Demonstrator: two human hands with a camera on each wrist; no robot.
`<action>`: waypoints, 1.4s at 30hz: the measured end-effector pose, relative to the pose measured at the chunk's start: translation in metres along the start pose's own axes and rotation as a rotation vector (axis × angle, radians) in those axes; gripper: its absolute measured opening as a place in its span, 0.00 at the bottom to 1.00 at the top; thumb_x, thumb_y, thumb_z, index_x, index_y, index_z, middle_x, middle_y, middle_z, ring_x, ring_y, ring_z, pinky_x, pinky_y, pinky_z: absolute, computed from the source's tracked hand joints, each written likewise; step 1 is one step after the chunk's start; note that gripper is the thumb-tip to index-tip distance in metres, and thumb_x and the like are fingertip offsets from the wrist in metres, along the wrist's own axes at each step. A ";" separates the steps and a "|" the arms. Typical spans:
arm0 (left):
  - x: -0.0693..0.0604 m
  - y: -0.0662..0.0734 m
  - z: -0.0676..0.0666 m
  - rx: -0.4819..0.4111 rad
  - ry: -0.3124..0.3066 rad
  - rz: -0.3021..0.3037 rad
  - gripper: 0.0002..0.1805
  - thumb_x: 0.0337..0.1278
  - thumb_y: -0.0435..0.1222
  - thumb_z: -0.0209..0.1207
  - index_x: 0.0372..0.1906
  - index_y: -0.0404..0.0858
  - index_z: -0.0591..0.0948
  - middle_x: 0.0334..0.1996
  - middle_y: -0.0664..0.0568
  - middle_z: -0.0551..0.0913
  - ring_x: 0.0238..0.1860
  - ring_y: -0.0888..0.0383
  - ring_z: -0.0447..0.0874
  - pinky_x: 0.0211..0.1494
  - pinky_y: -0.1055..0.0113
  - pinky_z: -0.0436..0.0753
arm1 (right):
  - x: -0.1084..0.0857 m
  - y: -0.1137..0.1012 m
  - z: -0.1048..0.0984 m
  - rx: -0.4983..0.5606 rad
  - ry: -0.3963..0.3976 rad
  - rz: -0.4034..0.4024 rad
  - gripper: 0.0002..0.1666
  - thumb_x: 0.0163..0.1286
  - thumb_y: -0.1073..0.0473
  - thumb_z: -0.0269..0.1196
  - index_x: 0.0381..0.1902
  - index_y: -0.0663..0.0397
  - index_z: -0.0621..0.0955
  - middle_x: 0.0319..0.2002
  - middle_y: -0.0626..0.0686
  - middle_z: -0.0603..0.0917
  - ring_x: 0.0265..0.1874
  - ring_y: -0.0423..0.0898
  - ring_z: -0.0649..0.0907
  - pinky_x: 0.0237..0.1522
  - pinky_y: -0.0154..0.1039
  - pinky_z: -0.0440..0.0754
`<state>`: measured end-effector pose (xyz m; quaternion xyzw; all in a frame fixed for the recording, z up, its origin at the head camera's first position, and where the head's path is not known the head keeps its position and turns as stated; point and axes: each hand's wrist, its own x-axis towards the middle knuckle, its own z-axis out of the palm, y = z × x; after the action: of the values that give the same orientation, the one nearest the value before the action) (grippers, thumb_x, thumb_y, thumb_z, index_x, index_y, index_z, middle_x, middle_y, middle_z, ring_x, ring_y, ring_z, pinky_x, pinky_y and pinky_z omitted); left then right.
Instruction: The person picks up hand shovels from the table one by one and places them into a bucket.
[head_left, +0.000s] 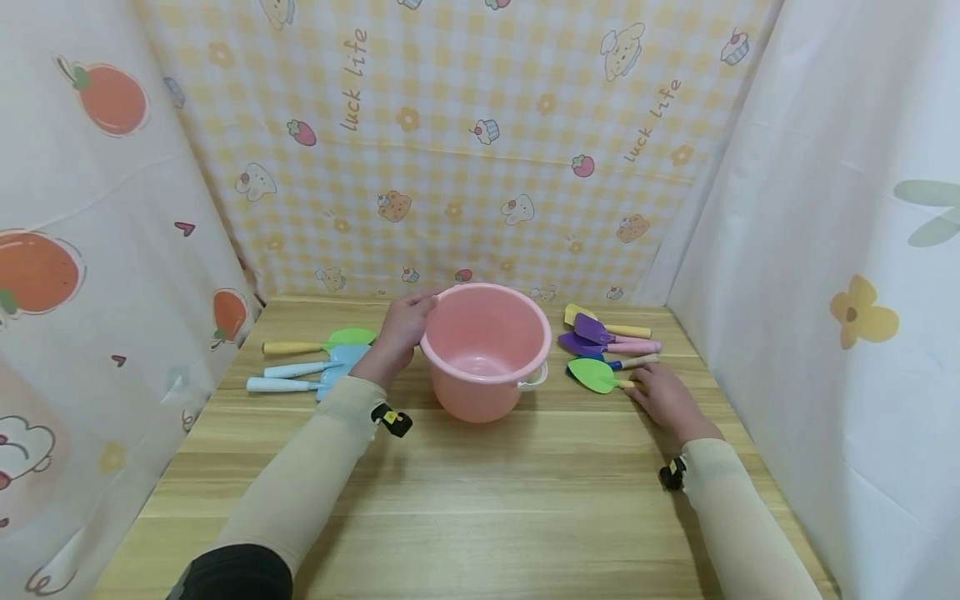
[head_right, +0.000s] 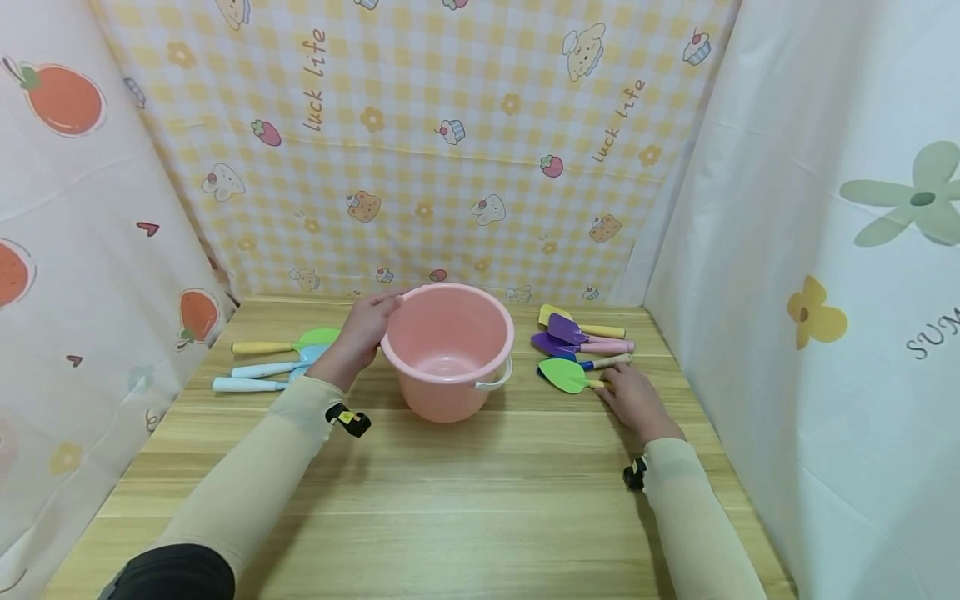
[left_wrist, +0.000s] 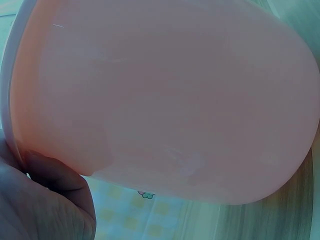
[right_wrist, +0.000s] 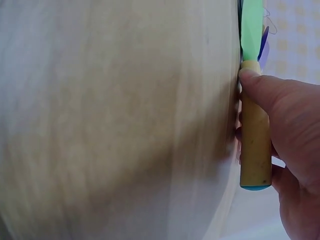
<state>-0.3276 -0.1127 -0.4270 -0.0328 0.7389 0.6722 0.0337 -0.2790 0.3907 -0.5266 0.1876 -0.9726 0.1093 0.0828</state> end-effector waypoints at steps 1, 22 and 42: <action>0.000 0.000 0.000 0.003 0.000 0.000 0.24 0.88 0.49 0.54 0.75 0.47 0.83 0.70 0.47 0.84 0.62 0.50 0.87 0.60 0.57 0.89 | 0.000 0.000 -0.001 0.001 -0.009 0.006 0.13 0.78 0.60 0.72 0.49 0.65 0.86 0.49 0.65 0.86 0.52 0.68 0.83 0.61 0.68 0.81; -0.004 0.002 0.000 0.015 -0.003 0.015 0.24 0.88 0.49 0.53 0.75 0.49 0.83 0.68 0.48 0.85 0.59 0.51 0.87 0.55 0.59 0.90 | 0.001 -0.002 -0.004 0.042 -0.058 0.026 0.10 0.84 0.56 0.67 0.50 0.58 0.84 0.49 0.60 0.89 0.51 0.66 0.88 0.58 0.68 0.84; -0.001 -0.001 0.001 -0.014 0.000 0.011 0.23 0.88 0.48 0.53 0.75 0.47 0.83 0.67 0.47 0.86 0.59 0.51 0.88 0.57 0.59 0.90 | 0.020 -0.030 -0.036 0.117 0.048 0.106 0.16 0.85 0.54 0.66 0.61 0.59 0.86 0.48 0.66 0.92 0.47 0.68 0.90 0.50 0.70 0.85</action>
<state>-0.3261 -0.1122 -0.4275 -0.0290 0.7344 0.6775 0.0298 -0.2814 0.3659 -0.4821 0.1376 -0.9709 0.1747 0.0890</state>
